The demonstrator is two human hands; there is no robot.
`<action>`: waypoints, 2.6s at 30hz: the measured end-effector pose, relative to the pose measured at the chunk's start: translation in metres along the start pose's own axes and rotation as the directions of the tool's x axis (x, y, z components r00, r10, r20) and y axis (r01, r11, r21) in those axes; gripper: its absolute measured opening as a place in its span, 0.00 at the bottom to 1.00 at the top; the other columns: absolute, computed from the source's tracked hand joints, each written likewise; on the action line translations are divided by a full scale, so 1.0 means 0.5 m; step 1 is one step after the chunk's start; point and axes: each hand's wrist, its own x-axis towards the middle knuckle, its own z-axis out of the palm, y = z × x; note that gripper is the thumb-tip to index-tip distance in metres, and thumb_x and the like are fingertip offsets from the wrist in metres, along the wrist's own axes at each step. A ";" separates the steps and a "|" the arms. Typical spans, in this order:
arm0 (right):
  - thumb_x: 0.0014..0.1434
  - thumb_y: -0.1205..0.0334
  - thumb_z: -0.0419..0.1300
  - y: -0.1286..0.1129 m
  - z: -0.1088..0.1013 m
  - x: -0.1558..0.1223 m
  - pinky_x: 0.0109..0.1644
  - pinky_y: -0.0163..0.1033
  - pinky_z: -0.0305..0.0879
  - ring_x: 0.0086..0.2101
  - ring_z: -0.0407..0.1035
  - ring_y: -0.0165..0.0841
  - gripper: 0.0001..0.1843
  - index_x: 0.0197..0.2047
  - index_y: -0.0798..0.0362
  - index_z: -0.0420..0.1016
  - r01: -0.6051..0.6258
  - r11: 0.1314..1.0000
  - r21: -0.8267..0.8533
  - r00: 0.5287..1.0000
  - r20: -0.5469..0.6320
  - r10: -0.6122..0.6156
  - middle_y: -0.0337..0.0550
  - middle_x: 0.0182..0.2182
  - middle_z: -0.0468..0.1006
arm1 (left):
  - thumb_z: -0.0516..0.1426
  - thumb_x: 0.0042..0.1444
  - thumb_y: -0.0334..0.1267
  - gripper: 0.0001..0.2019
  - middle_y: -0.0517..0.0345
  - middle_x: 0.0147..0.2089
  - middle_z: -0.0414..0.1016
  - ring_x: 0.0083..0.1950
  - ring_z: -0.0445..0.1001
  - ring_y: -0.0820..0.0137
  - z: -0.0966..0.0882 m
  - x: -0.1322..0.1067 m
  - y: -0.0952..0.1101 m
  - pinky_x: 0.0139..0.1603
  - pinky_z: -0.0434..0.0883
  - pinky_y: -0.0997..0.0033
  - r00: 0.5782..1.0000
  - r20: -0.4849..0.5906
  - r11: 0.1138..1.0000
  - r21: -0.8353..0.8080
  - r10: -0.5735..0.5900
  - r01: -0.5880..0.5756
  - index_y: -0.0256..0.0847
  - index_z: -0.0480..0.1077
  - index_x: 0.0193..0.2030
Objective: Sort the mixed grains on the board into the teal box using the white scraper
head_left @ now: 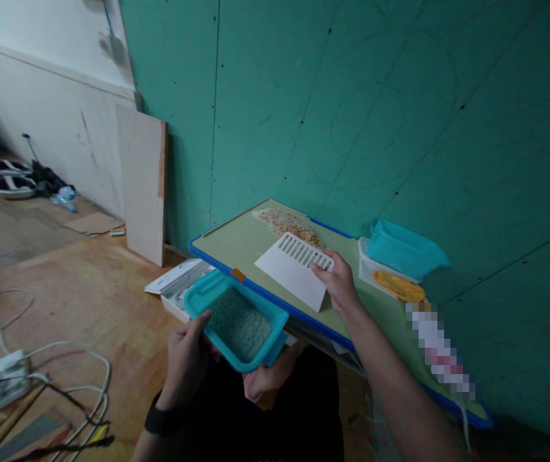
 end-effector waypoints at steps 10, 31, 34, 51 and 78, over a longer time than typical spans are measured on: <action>0.35 0.54 0.77 -0.028 0.015 -0.027 0.39 0.41 0.69 0.34 0.74 0.37 0.30 0.43 0.50 0.75 -0.130 0.989 0.068 0.979 0.169 0.117 0.39 0.34 0.82 | 0.66 0.53 0.53 0.26 0.60 0.10 0.68 0.11 0.64 0.71 -0.008 0.006 -0.019 0.14 0.60 0.70 1.000 0.009 0.999 -0.052 -0.009 0.009 0.44 0.67 0.10; 0.36 0.53 0.74 0.005 -0.128 -0.012 0.37 0.42 0.68 0.32 0.73 0.38 0.28 0.42 0.51 0.76 -0.009 0.989 -0.150 0.988 -0.151 -0.014 0.40 0.32 0.81 | 0.68 0.46 0.56 0.26 0.61 0.10 0.66 0.11 0.63 0.73 0.004 -0.003 0.011 0.15 0.61 0.73 1.000 0.016 0.999 -0.026 -0.019 0.020 0.43 0.67 0.10; 0.37 0.53 0.74 -0.001 -0.092 -0.012 0.37 0.42 0.68 0.32 0.72 0.38 0.29 0.43 0.51 0.76 -0.016 0.992 -0.123 0.993 -0.115 0.001 0.39 0.32 0.81 | 0.68 0.47 0.55 0.26 0.61 0.10 0.66 0.12 0.62 0.73 0.012 -0.007 0.021 0.15 0.61 0.72 1.000 -0.013 1.000 -0.016 -0.023 0.023 0.44 0.66 0.10; 0.33 0.55 0.75 0.004 0.035 0.013 0.38 0.42 0.68 0.32 0.73 0.37 0.30 0.42 0.51 0.76 -0.113 0.993 -0.013 0.987 0.110 0.114 0.38 0.31 0.80 | 0.66 0.52 0.53 0.25 0.59 0.10 0.67 0.12 0.65 0.70 0.007 0.015 0.018 0.15 0.62 0.71 1.000 -0.003 1.000 0.007 -0.026 0.026 0.45 0.69 0.10; 0.36 0.50 0.73 0.012 -0.025 0.124 0.42 0.44 0.67 0.35 0.72 0.39 0.29 0.42 0.49 0.75 0.138 0.976 -0.169 0.988 -0.044 -0.147 0.41 0.34 0.80 | 0.65 0.54 0.53 0.25 0.58 0.11 0.69 0.13 0.66 0.69 -0.002 0.023 0.010 0.16 0.62 0.71 1.000 0.028 1.000 0.018 -0.007 0.007 0.46 0.70 0.11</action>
